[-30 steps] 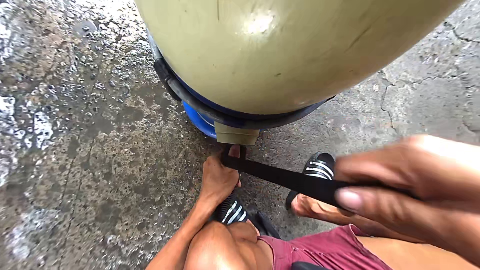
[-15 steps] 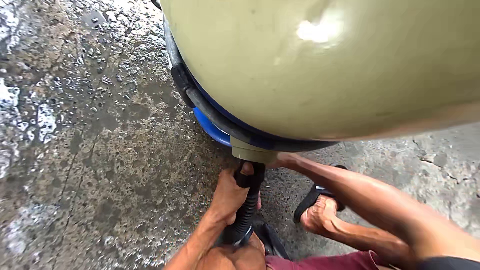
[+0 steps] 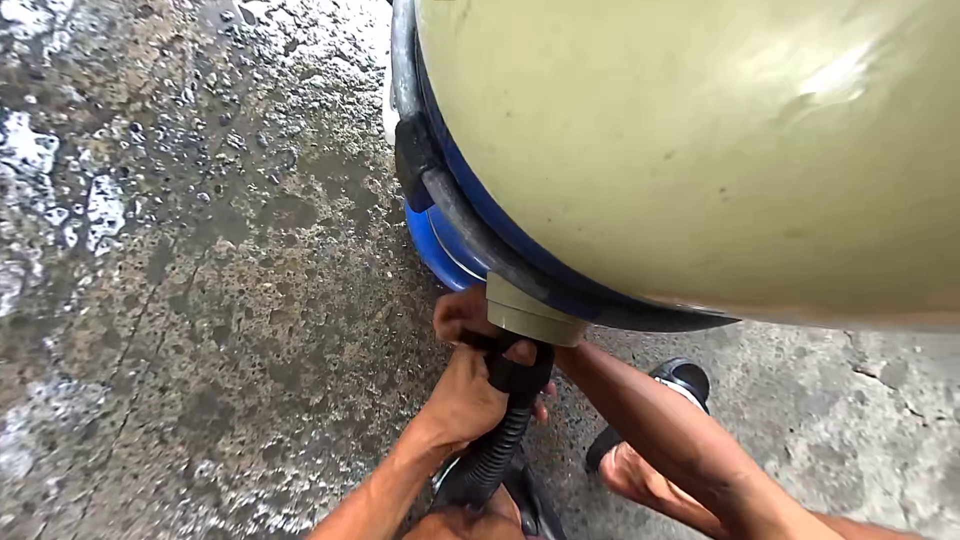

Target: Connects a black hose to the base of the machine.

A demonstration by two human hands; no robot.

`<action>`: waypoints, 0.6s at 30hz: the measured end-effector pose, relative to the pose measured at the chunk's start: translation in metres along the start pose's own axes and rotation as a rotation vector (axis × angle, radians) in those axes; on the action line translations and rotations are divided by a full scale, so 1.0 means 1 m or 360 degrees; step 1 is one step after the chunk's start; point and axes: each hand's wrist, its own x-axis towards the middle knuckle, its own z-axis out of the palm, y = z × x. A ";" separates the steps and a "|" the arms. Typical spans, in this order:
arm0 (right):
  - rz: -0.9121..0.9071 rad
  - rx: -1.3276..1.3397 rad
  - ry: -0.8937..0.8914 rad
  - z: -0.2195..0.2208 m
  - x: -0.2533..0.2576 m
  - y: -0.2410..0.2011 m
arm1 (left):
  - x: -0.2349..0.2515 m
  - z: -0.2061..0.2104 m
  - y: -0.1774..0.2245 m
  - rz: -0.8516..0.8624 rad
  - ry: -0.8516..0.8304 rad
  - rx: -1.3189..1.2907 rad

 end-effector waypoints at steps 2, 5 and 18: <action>0.0529 -0.0537 -0.0075 -0.010 -0.005 -0.070 | 0.001 0.001 0.002 0.0046 0.0033 0.0178; 0.0740 -0.0948 -0.0529 -0.017 -0.039 -0.159 | 0.000 0.003 0.006 0.0005 0.0055 0.0322; -0.0105 -0.2166 -0.0748 0.055 0.041 -0.185 | -0.036 0.034 0.050 -0.0239 0.0377 0.0712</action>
